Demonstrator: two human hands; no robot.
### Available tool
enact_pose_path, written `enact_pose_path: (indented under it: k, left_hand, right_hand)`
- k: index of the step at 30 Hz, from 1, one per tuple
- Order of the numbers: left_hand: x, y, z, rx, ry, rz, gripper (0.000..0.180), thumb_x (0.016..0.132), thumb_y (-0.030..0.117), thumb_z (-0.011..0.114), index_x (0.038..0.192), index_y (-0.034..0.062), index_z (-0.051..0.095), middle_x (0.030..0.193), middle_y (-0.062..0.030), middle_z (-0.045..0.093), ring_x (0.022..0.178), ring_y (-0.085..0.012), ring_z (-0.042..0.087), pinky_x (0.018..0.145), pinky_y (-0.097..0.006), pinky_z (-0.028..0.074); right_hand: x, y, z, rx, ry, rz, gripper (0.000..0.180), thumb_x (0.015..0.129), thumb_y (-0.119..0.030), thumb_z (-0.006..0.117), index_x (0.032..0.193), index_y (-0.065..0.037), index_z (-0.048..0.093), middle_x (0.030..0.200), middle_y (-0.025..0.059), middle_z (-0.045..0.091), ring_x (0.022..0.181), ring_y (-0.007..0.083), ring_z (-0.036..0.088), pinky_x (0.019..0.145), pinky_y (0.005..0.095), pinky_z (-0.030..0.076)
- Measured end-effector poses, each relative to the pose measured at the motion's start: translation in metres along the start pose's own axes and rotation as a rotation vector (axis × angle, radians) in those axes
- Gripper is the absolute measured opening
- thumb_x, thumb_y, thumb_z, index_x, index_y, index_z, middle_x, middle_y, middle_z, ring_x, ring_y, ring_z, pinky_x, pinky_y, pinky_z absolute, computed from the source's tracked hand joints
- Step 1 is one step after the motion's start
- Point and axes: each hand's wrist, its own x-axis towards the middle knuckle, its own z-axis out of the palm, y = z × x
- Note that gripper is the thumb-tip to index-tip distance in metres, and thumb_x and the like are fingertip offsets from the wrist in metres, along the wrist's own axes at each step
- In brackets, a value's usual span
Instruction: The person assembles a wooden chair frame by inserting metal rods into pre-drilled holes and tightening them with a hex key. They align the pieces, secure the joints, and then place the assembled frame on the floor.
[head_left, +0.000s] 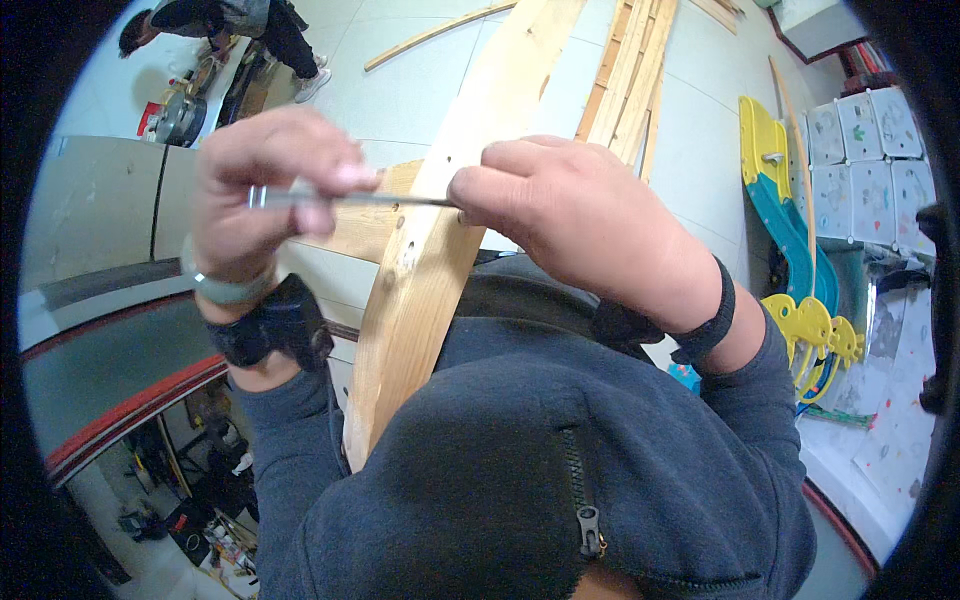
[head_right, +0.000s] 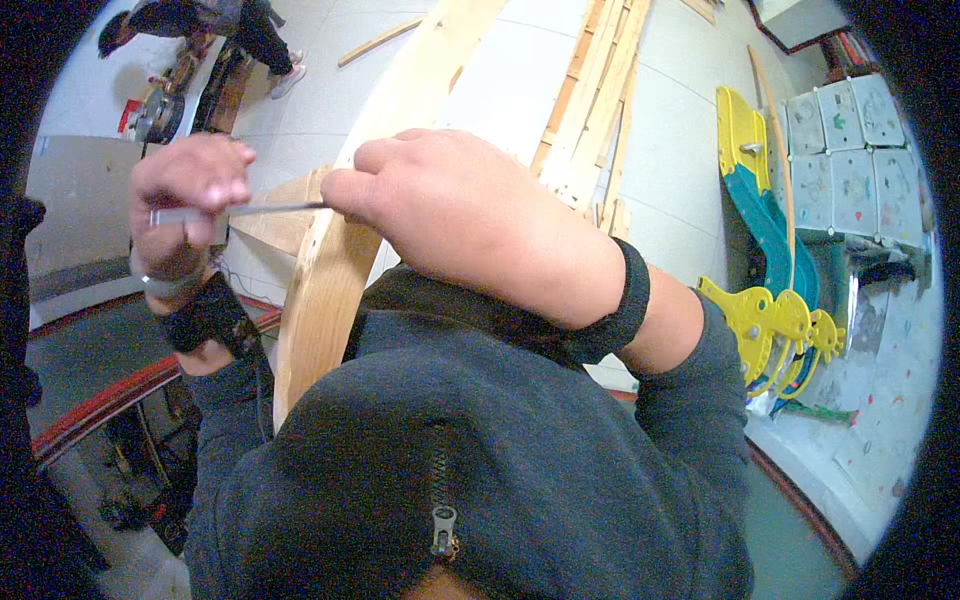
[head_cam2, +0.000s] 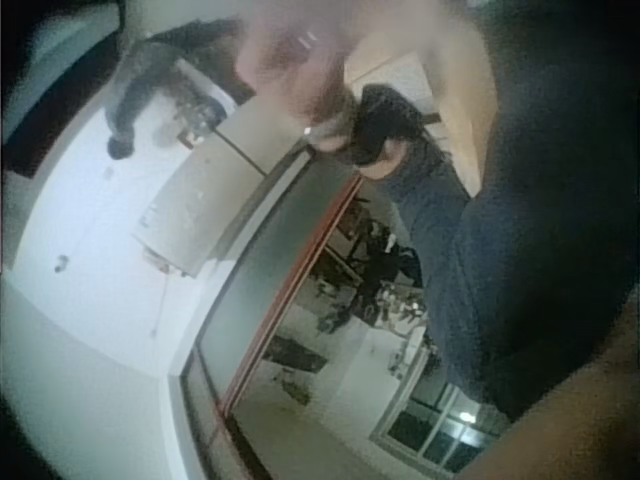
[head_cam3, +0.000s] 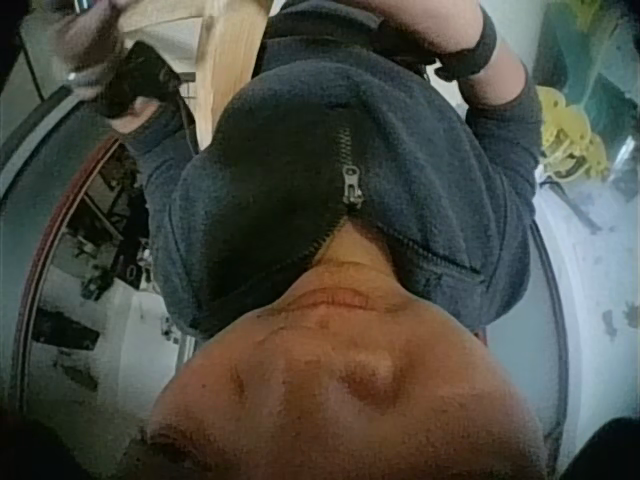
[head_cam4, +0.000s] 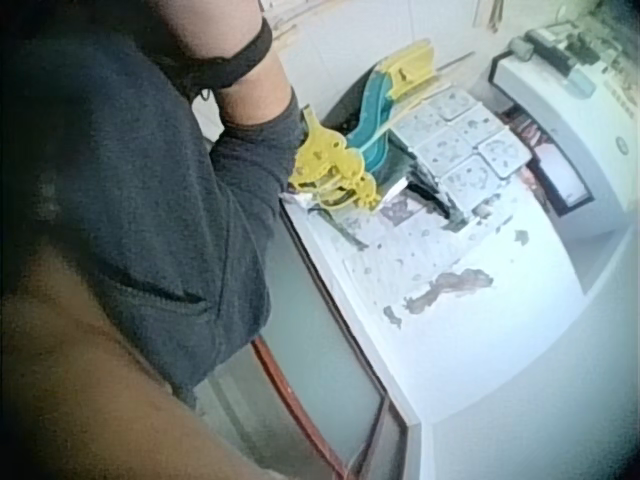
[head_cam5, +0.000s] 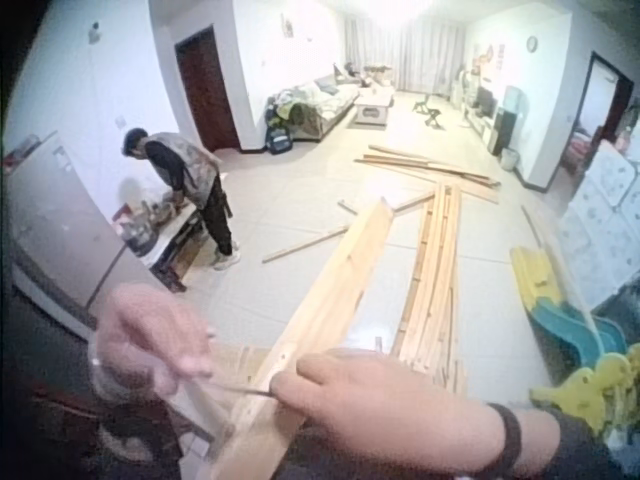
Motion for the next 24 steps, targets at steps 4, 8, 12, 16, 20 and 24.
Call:
enact_pose_path:
  k: [4, 8, 12, 16, 20, 24]
  left_hand:
    - [0.012, 0.033, -0.001, 0.099, -0.349, -0.025, 0.023, 0.079, 0.022, 0.076, 0.096, 0.007, 0.072, 0.08, -0.0047, 0.069, 0.072, -0.0154, 0.066, 0.063, -0.027, 0.051]
    - [0.015, 0.067, 0.03, 0.378, -0.595, -0.274, 0.024, 0.079, 0.02, 0.075, 0.101, 0.0117, 0.072, 0.076, -0.0038, 0.066, 0.068, -0.0164, 0.064, 0.059, -0.028, 0.05]
    - [0.014, 0.067, 0.05, 0.352, -0.549, -0.413, 0.021, 0.079, 0.018, 0.074, 0.099, 0.0128, 0.07, 0.076, -0.0034, 0.064, 0.067, -0.0192, 0.064, 0.059, -0.03, 0.05]
    - [0.012, 0.07, 0.051, 0.382, -0.578, -0.509, 0.018, 0.078, 0.015, 0.072, 0.092, 0.0101, 0.064, 0.074, -0.0037, 0.063, 0.068, -0.0213, 0.064, 0.062, -0.032, 0.051]
    - [0.011, 0.072, 0.06, 0.372, -0.566, -0.533, 0.02, 0.075, 0.016, 0.074, 0.091, 0.0101, 0.063, 0.074, -0.0047, 0.063, 0.07, -0.0233, 0.065, 0.063, -0.033, 0.051]
    - [0.008, 0.07, 0.07, 0.365, -0.615, -0.57, 0.021, 0.075, 0.015, 0.074, 0.091, 0.0098, 0.062, 0.077, -0.0054, 0.065, 0.072, -0.0247, 0.066, 0.065, -0.034, 0.052]
  right_hand:
    - [-0.008, -0.002, 0.0, -0.21, 0.058, -0.19, 0.013, 0.081, -0.017, 0.06, 0.093, -0.012, 0.058, 0.078, 0.0036, 0.052, 0.072, 0.0228, 0.058, 0.06, 0.0341, 0.048]
    - [-0.018, -0.008, 0.009, -0.305, 0.094, -0.247, 0.018, 0.079, -0.018, 0.06, 0.096, -0.011, 0.06, 0.076, 0.0015, 0.052, 0.069, 0.0175, 0.057, 0.058, 0.0309, 0.047]
    - [-0.028, -0.011, 0.018, -0.241, 0.166, -0.194, 0.015, 0.083, -0.018, 0.06, 0.094, -0.01, 0.063, 0.077, 0.0011, 0.057, 0.068, 0.0151, 0.059, 0.058, 0.0284, 0.048]
    - [-0.037, -0.022, 0.014, 0.319, 0.2, 0.338, 0.018, 0.093, -0.024, 0.056, 0.09, -0.008, 0.064, 0.073, 0.0034, 0.06, 0.067, 0.0136, 0.062, 0.059, 0.0261, 0.05]
    - [-0.035, -0.025, 0.008, 1.0, -0.194, 0.834, 0.036, 0.099, -0.034, 0.051, 0.087, -0.002, 0.062, 0.067, 0.002, 0.058, 0.064, 0.0104, 0.061, 0.059, 0.0242, 0.05]
    - [-0.02, -0.039, 0.024, 0.743, -0.248, 0.644, 0.037, 0.097, -0.036, 0.055, 0.088, 0.0, 0.059, 0.07, 0.0045, 0.061, 0.062, 0.0123, 0.059, 0.058, 0.027, 0.049]
